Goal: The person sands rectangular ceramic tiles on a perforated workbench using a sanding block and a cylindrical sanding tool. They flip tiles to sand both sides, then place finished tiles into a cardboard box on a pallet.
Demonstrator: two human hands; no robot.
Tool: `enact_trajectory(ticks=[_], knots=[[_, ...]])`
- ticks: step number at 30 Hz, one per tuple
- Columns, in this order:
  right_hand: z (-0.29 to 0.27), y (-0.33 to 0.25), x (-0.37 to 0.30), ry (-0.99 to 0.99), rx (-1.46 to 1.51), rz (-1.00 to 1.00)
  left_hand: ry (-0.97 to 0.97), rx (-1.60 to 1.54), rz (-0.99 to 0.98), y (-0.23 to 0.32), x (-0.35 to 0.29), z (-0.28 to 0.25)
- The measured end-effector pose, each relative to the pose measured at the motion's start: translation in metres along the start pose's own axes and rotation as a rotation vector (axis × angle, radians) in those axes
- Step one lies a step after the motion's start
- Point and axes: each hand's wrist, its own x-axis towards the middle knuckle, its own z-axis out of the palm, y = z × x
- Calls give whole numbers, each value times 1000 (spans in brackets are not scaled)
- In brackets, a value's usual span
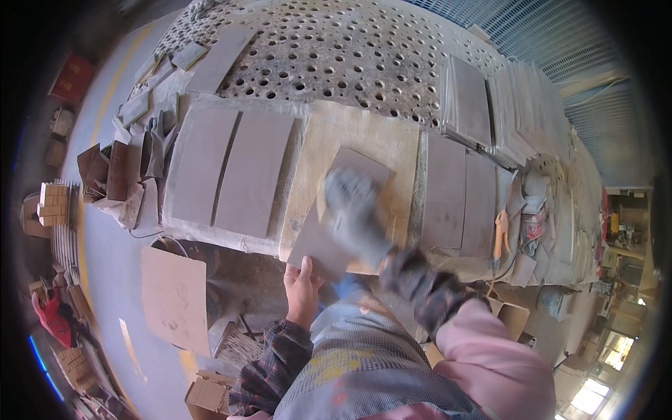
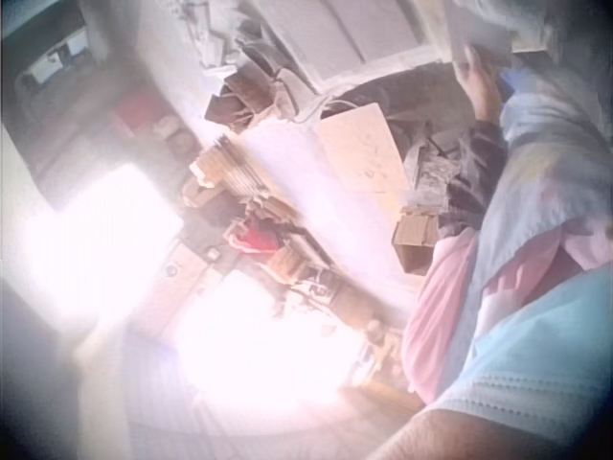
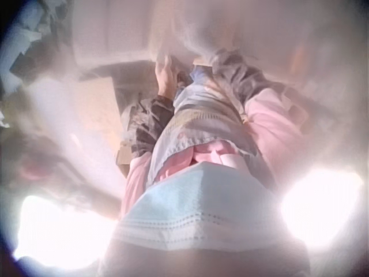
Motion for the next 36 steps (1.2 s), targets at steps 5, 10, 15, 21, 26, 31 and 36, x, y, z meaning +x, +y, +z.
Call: enact_trajectory(ticks=[5, 10, 15, 21, 26, 31, 36], knots=[[18, 26, 26, -168, 154, 61, 5, 47, -3, -2, 2, -4], [-24, -18, 6, -302, 138, -155, 40, 36, 4, -2, 0, -2], [9, 26, 29, -19, 112, 231, 98, 88, 9, -1, -4, 0], [-35, -53, -78, -230, 513, 25, -218, 125, -13, 6, 9, -20], [-136, 17, -170, -22, 354, 391, -435, 385, -112, 50, 4, -25], [-245, 175, -171, 102, -446, 245, -462, 670, -326, 92, 28, 17], [-282, 267, -170, 128, -596, 511, -345, 915, -228, 83, 63, 70]])
